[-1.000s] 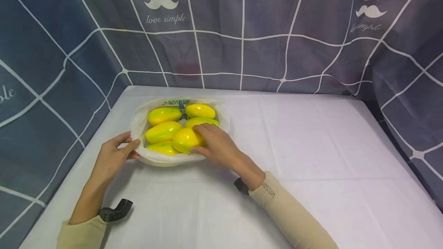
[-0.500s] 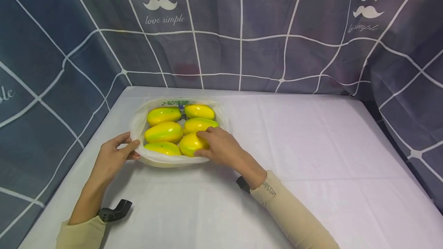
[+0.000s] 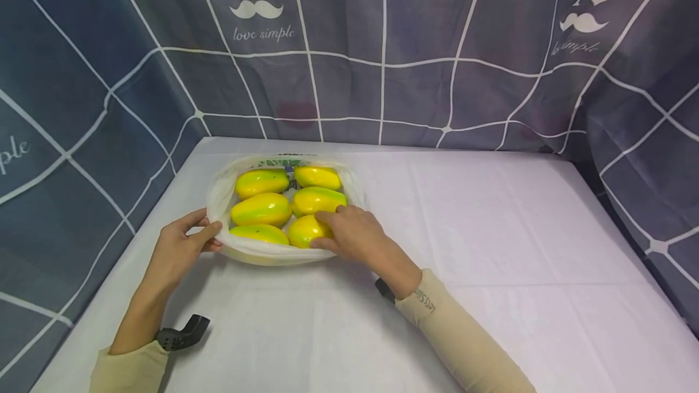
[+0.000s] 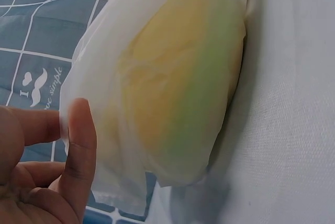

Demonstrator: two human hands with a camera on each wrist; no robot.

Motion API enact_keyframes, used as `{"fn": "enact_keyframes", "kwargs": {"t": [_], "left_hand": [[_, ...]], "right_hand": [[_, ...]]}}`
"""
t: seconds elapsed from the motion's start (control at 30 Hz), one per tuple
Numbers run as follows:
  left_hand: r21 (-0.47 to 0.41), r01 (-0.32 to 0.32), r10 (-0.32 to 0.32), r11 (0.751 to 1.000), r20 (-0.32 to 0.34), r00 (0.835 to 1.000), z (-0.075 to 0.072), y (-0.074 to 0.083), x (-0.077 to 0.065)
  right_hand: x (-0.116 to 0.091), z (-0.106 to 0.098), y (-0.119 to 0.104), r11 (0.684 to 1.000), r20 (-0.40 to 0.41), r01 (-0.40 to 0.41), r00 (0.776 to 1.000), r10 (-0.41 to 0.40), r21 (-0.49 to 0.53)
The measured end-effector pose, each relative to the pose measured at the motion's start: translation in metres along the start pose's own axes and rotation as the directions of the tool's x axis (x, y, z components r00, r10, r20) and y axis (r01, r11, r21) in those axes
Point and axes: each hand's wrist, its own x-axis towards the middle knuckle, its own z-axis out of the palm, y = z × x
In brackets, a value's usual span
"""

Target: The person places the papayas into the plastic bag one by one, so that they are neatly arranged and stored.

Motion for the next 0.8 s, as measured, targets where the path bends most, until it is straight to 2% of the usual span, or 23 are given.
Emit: {"fn": "enact_keyframes", "kwargs": {"t": [0.23, 0.37, 0.53, 0.7, 0.8], "left_hand": [[-0.007, 0.004, -0.004, 1.0, -0.003, 1.0, 0.0, 0.0, 0.0], [-0.006, 0.01, -0.01, 1.0, -0.003, 1.0, 0.0, 0.0, 0.001], [0.007, 0.017, -0.017, 1.0, 0.001, 1.0, -0.001, 0.0, 0.001], [0.009, 0.017, -0.017, 1.0, 0.0, 1.0, -0.001, 0.0, 0.001], [0.007, 0.015, -0.015, 1.0, -0.002, 1.0, -0.001, 0.0, 0.001]], "right_hand": [[-0.003, 0.001, 0.004, 0.999, -0.029, -0.029, 0.999, 0.029, 0.024], [-0.005, 0.001, 0.009, 0.987, -0.115, -0.037, 0.992, 0.055, 0.153], [-0.004, 0.0, 0.016, 0.941, -0.225, -0.038, 0.967, 0.12, 0.337], [-0.001, 0.001, 0.017, 0.898, -0.216, 0.051, 0.975, 0.05, 0.437], [0.0, 0.001, 0.016, 0.891, -0.186, 0.072, 0.982, 0.014, 0.448]]}}
